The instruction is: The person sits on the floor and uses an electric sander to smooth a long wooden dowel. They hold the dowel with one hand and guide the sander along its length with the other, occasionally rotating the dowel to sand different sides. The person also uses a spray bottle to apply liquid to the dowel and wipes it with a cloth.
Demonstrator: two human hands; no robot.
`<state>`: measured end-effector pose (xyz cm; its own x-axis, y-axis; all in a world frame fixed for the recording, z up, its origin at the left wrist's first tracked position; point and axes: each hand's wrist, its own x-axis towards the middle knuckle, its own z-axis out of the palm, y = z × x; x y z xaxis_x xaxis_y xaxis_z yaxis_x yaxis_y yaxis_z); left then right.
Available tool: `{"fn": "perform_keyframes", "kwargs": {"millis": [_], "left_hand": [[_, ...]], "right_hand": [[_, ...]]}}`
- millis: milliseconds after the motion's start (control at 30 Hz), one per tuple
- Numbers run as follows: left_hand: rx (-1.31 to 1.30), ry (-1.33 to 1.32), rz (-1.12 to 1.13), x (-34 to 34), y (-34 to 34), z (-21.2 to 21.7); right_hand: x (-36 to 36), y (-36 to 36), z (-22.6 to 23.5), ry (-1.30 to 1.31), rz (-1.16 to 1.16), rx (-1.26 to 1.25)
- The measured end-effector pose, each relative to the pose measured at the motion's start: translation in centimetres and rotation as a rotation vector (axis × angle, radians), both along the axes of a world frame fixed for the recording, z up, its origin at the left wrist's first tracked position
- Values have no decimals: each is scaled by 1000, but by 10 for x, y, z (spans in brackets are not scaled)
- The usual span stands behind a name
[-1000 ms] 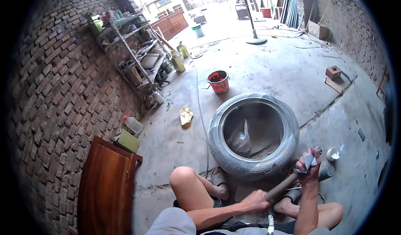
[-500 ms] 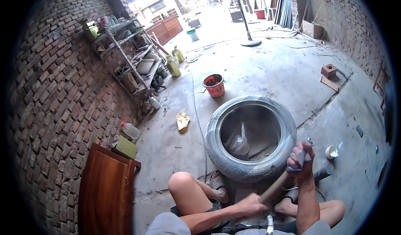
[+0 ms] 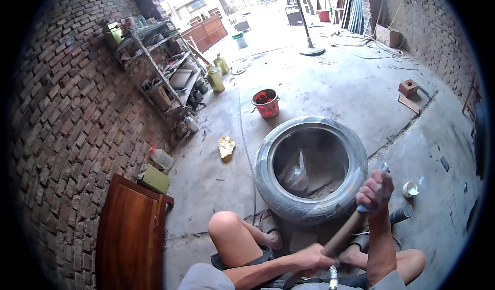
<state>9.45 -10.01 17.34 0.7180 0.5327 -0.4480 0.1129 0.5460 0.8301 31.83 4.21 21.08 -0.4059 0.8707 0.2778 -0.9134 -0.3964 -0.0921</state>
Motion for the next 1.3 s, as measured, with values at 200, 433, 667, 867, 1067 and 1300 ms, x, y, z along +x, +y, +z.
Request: {"fn": "perform_keyframes", "kwargs": {"millis": [200,433,667,867,1067,1300], "left_hand": [[376,492,141,1,29,-23],[507,166,226,-5,8,-4],[289,332,111,-2,28,9],[665,714,213,-24,23,-6],[-515,-185,-128,-6,0,34],[923,765,334,-13,33,-31]], "right_hand": [[-11,20,-4,-708,-375,-393],[-3,-2,2,-304,-164,-177],[-20,7,23,-799,-344,-258],[-39,3,31,-618,-313,-389],[-31,1,56,-190,143,70],[-34,9,-3,-767,-574,-573]]}}
